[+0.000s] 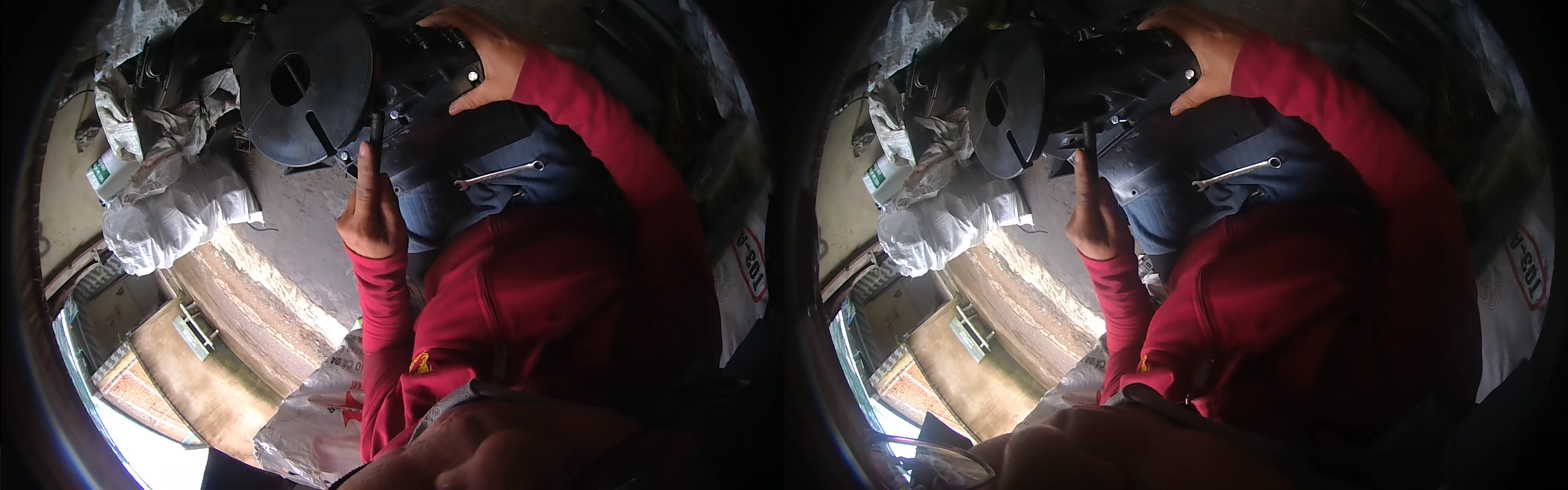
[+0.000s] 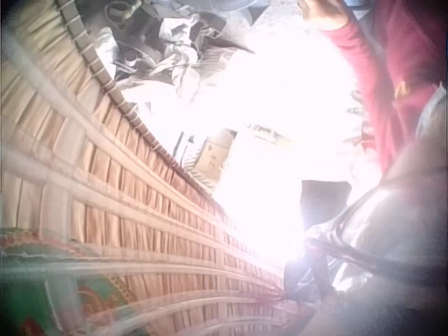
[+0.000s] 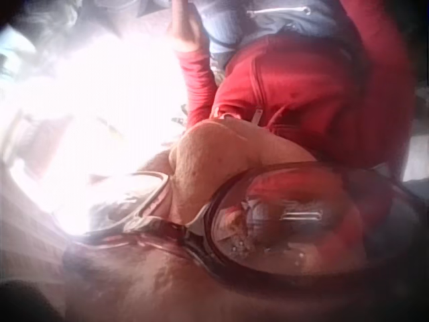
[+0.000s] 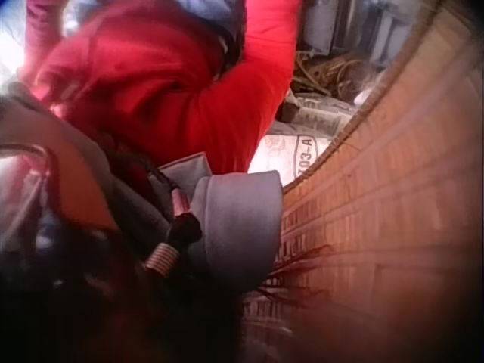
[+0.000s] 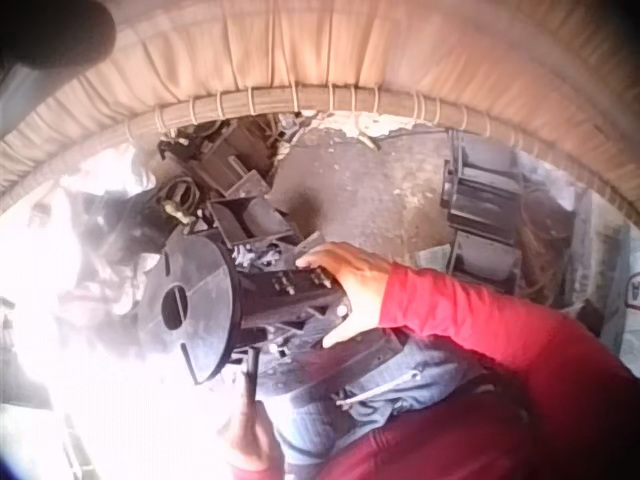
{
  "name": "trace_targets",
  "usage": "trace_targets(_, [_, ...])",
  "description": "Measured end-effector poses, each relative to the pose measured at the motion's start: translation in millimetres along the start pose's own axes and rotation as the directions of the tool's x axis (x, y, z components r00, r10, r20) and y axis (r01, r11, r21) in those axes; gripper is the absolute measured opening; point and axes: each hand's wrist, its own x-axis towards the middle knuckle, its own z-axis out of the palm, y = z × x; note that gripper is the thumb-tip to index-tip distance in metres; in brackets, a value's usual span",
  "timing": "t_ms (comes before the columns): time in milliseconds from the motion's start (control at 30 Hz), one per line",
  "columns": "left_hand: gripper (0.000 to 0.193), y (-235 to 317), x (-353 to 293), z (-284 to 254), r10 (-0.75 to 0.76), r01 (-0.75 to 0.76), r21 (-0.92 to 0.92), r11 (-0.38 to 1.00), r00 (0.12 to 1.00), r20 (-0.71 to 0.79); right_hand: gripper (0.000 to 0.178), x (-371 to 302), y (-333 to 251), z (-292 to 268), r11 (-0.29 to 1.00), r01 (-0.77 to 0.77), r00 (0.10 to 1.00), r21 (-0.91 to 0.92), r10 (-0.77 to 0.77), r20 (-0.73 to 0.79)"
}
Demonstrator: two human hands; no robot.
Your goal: The person assembles a metal component by inserting bolts and tightening them with a wrench. They reposition the part on their lap and continue fastening multiple bolts to secure the assembly.
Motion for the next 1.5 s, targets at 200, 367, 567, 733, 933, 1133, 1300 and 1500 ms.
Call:
trace_targets(200, [0.059,-13.1,-16.0,20.5,-0.135,0.122,0.088,0.989,0.980,0.149,0.099,1.0,-3.4,3.9,0.998,-0.047,0.998,0.051,0.045,0.047])
trace_targets(367, [0.052,14.7,4.4,-14.4,-0.099,0.102,-0.094,0.990,0.994,0.034,0.099,-3.0,2.5,-1.0,1.000,-0.001,1.000,0.013,0.001,0.005])
trace_targets(567, [0.053,-8.8,1.7,11.4,-0.122,0.121,0.019,0.993,0.985,0.124,0.099,0.0,-3.1,3.7,1.000,-0.009,1.000,0.010,0.009,0.026])
trace_targets(733, [0.048,6.7,2.3,-8.8,0.016,-0.046,-0.134,0.990,0.976,-0.219,0.099,-3.3,-0.7,1.3,1.000,-0.010,1.000,-0.021,0.011,0.025])
trace_targets(933, [0.052,1.3,2.3,-9.7,-0.097,0.102,-0.033,0.994,0.988,0.121,0.100,0.4,1.9,1.2,1.000,0.011,1.000,-0.025,-0.011,0.011])
trace_targets(1133, [0.051,-10.9,-2.8,5.3,-0.184,0.149,0.167,0.975,0.958,0.219,0.099,1.2,1.7,-0.2,0.999,0.029,1.000,-0.042,-0.028,0.013])
trace_targets(1300, [0.051,9.2,8.0,-21.1,-0.046,0.048,-0.070,0.996,0.999,0.020,0.100,-4.2,-1.6,0.0,0.999,0.018,0.999,-0.028,-0.017,0.037])
trace_targets(1500, [0.054,-8.8,6.7,-0.7,-0.067,0.043,0.138,0.990,0.982,0.175,0.099,-1.7,-1.3,0.5,0.996,0.050,0.999,-0.067,-0.050,0.011])
